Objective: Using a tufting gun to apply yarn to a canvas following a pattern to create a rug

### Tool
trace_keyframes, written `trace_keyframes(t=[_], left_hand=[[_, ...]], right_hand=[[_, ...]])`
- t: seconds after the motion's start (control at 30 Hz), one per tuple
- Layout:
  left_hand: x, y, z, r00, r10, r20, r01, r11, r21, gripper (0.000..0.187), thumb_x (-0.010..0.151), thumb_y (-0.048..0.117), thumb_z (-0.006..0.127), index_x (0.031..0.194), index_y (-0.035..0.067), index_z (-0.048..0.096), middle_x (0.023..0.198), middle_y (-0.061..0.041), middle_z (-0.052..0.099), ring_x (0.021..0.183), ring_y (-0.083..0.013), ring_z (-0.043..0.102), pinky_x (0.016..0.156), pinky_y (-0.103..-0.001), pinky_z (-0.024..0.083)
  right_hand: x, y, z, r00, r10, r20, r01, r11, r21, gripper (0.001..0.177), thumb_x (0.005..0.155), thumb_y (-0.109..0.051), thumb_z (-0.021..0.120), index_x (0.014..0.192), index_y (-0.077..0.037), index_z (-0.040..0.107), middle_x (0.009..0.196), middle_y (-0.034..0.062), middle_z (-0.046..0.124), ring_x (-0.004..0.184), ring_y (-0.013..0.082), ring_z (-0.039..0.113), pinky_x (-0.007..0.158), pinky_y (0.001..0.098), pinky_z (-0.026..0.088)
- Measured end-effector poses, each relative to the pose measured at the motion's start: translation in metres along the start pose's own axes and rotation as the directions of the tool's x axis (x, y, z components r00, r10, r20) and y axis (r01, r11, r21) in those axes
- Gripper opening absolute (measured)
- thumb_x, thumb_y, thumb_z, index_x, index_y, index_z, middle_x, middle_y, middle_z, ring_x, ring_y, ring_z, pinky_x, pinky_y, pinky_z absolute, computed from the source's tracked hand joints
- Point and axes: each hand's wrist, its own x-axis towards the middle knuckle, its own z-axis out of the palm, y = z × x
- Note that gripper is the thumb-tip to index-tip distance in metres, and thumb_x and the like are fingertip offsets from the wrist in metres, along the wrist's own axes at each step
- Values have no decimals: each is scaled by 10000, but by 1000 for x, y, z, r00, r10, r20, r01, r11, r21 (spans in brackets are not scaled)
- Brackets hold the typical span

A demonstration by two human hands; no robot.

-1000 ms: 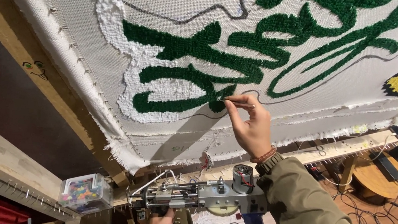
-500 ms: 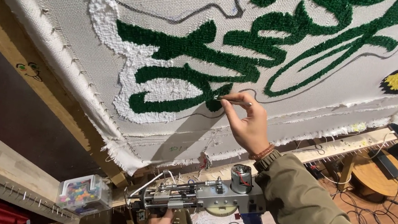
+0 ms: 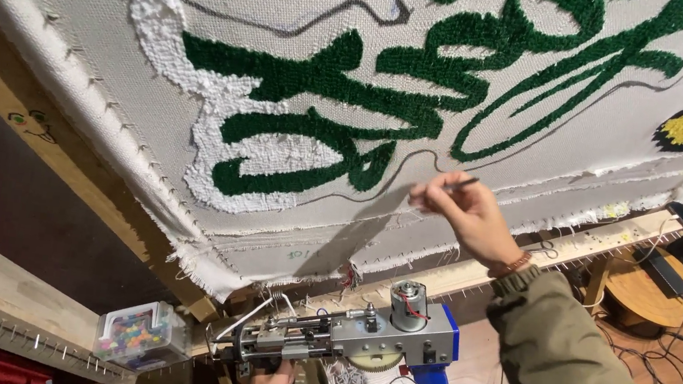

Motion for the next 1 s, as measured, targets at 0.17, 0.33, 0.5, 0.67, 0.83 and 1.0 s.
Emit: trace_keyframes(t=[0.17,0.33,0.5,0.67,0.83,1.0], left_hand=[[23,-21,6,945,322,-60,-326,939,-104,414,918,355,701,590,117,614,616,-70,614,651,-229,545,727,-354,434],[17,-17,4,951,305,-55,-309,945,-110,302,917,336,686,884,93,862,938,-103,839,908,-264,725,889,-406,523],[47,-36,14,894,444,-61,-430,809,-400,225,951,132,699,744,100,616,605,-93,529,594,-216,440,596,-380,357],[15,-8,0,984,163,-74,-171,976,-132,277,880,378,739,937,115,675,979,-132,734,945,-296,601,932,-388,403],[-31,29,-3,998,-5,-69,9,998,70,448,870,540,658,1105,179,782,1254,-58,736,1134,-307,595,1039,-387,354],[1,6,2,961,277,9,-277,961,0,421,965,428,632,710,104,547,776,-119,653,799,-286,551,857,-382,377]], right_hand=[[-48,69,-35,939,341,39,-280,826,-489,167,1005,-226,612,1014,-90,710,975,57,800,913,168,775,870,318,647],[-95,205,-78,781,624,-13,-362,436,-824,293,1000,-160,625,1291,-117,628,1253,78,754,1126,220,736,1043,358,577],[-111,279,-98,705,699,-123,-72,-103,-992,416,926,46,591,1312,-80,497,958,145,737,800,310,725,683,464,610],[-107,298,-99,716,682,-148,-65,-146,-987,240,980,-45,618,1189,-138,693,1134,86,733,1035,258,719,953,453,588],[-110,314,-105,719,682,-135,-22,-171,-985,336,915,-17,707,1234,-120,693,1284,107,682,1207,276,627,1058,460,545],[-124,329,-114,875,439,-203,-213,-27,-977,594,854,113,623,1401,-119,607,1324,96,681,1210,311,614,945,468,566]])
